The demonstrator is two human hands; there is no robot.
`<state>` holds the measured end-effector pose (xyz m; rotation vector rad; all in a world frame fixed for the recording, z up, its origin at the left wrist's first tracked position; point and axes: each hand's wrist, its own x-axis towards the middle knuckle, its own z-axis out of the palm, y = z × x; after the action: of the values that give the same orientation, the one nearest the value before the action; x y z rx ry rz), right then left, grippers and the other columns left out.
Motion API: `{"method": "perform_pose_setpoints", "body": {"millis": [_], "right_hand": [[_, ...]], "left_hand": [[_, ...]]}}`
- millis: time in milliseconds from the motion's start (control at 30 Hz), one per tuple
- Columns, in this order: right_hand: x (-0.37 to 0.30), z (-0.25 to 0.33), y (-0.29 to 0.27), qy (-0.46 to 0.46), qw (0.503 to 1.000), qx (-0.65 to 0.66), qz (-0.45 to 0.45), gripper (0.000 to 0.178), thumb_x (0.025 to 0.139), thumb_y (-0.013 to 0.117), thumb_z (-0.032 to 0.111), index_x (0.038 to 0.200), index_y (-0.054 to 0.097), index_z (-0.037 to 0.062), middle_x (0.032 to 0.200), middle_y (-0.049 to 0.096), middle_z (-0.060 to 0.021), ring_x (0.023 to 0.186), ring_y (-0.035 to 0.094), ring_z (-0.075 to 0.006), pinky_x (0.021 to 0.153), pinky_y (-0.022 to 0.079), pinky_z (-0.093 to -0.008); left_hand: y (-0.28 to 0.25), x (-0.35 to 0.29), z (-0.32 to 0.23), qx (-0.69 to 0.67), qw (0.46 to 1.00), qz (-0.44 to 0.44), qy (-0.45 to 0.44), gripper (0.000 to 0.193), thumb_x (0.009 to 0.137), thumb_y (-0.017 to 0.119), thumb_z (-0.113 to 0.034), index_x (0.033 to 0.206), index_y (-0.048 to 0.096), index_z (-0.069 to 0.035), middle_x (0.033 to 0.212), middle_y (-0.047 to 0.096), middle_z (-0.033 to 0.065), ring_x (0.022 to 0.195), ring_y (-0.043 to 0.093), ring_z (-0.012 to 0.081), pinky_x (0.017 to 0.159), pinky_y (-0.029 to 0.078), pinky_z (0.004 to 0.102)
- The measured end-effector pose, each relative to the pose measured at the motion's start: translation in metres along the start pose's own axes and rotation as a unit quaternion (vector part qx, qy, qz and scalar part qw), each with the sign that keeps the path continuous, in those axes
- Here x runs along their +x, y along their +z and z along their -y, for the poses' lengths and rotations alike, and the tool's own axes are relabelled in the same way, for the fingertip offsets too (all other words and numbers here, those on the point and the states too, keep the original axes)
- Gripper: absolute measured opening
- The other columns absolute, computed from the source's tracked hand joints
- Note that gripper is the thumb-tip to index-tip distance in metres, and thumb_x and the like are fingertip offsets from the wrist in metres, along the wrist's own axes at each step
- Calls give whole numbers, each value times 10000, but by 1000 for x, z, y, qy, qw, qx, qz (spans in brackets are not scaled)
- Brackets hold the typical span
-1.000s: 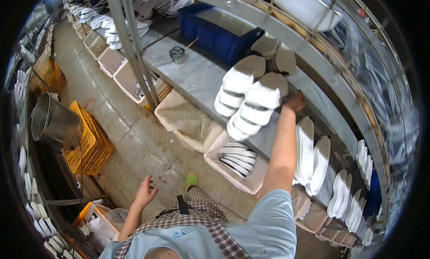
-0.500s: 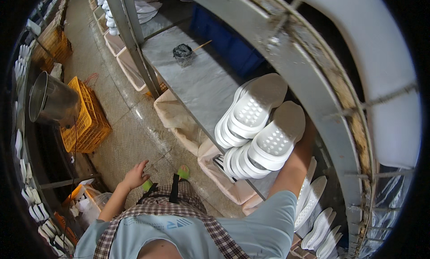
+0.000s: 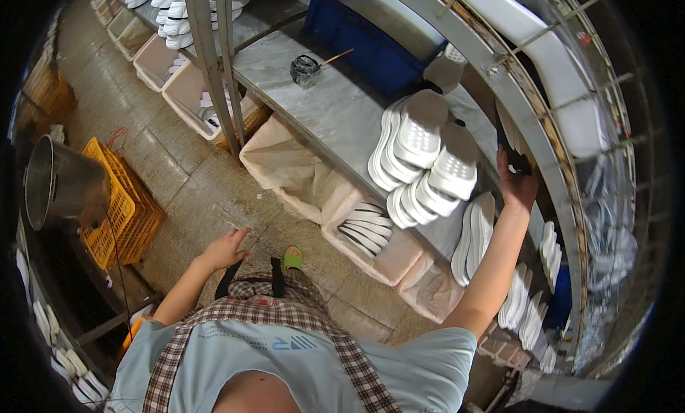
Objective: The person writes on a clipboard, then picks up white slippers from a shelf, turns them over to inspect the soles, and stacks them. The person repeats this process with multiple slippers, placing them into a large bag.
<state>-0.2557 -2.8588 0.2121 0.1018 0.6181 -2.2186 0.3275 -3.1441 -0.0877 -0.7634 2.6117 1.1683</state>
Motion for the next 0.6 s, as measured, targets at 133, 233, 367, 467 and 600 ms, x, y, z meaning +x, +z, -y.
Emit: {"method": "perform_pose_setpoints", "body": {"millis": [133, 233, 367, 467, 600], "right_hand": [[-85, -102, 57, -17, 1000, -12, -6, 453, 914, 419, 133, 1296, 364, -104, 1326, 340, -309, 1227, 368, -443, 973, 451, -491], [-127, -175, 79, -46, 995, -89, -5, 486, 907, 446, 140, 1313, 335, -104, 1320, 351, -310, 1229, 368, -454, 965, 464, -478], [-179, -265, 86, -50, 983, -178, -3, 494, 854, 516, 68, 1295, 351, -81, 1314, 379, -281, 1206, 407, -453, 954, 475, -496], [-201, -336, 74, -15, 964, -262, -44, 547, 811, 591, 57, 1296, 366, -59, 1285, 431, -251, 1199, 445, -390, 925, 487, -516], [-201, -428, 50, 92, 908, -392, 113, 700, 779, 660, 105, 1364, 302, -32, 1328, 445, -182, 1235, 447, -274, 980, 445, -445]], "left_hand": [[-23, -20, 28, 15, 998, 52, 17, 609, 823, 643, -277, 1349, 371, -134, 1215, 498, 193, 1040, 552, 391, 833, 480, 454], [-40, -36, 44, 18, 997, 43, 62, 596, 830, 643, -282, 1339, 387, -107, 1224, 493, 200, 1078, 535, 370, 857, 472, 435], [-76, -49, 31, -99, 988, -34, 113, 617, 830, 660, -258, 1352, 382, -81, 1320, 424, 193, 1166, 495, 339, 933, 440, 430], [-105, -54, -12, -344, 922, -73, 162, 718, 837, 663, -247, 1413, 267, -82, 1427, 307, 203, 1274, 397, 347, 1011, 383, 467], [-121, -52, -62, -599, 764, -104, 215, 887, 868, 636, -271, 1468, 2, -114, 1492, 172, 210, 1357, 258, 350, 1065, 314, 498]]}}
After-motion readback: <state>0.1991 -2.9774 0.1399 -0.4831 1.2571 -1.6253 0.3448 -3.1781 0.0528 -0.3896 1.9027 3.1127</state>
